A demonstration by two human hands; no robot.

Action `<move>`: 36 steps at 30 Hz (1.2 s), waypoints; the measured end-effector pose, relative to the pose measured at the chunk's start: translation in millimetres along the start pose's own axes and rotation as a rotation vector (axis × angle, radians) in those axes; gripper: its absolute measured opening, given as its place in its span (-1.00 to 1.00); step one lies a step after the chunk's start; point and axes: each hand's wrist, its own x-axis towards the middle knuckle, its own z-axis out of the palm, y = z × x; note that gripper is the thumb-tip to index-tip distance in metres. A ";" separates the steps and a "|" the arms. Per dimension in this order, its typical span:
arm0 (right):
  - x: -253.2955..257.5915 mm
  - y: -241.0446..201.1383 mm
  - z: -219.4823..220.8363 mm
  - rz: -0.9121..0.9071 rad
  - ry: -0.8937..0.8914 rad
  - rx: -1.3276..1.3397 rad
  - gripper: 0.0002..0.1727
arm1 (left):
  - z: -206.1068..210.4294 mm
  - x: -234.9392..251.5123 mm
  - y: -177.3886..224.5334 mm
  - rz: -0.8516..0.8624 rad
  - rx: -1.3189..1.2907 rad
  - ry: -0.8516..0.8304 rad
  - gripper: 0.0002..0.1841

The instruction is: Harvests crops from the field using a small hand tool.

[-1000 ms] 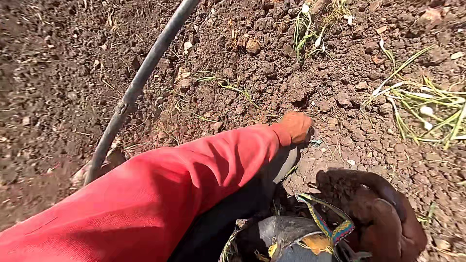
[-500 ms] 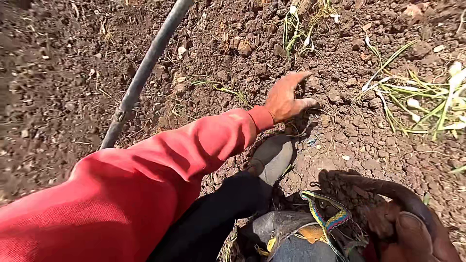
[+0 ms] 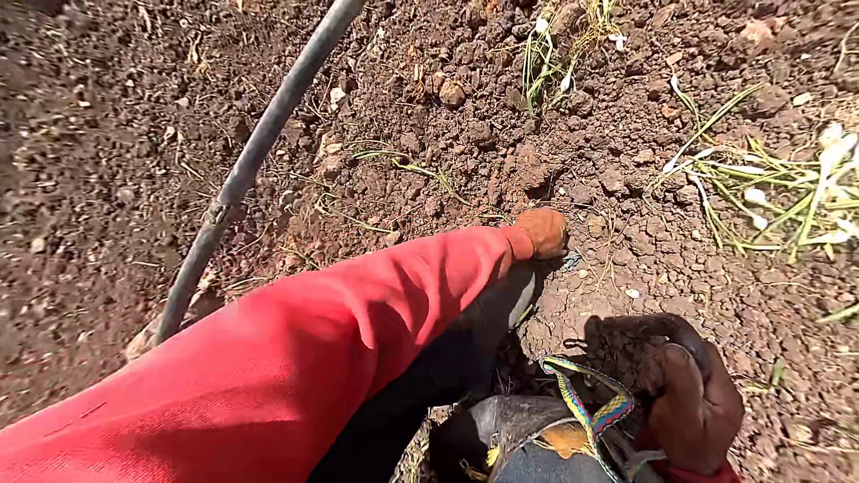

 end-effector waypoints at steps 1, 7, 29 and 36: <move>0.2 0.2 -1.0 0.000 0.004 0.006 -0.46 | -6.0 -5.1 -9.8 0.096 -0.055 0.064 -0.71; 0.8 0.0 1.5 0.002 0.061 0.069 -0.48 | -32.6 -27.1 -34.3 0.338 -0.245 0.273 -0.79; -17.4 -8.6 23.4 -0.035 0.176 -0.050 -0.53 | 23.2 25.0 14.7 -0.271 0.046 0.006 -0.67; -18.8 -3.0 24.7 -0.078 0.079 -0.084 -0.43 | 45.0 13.2 4.8 -0.327 -0.160 0.097 -0.72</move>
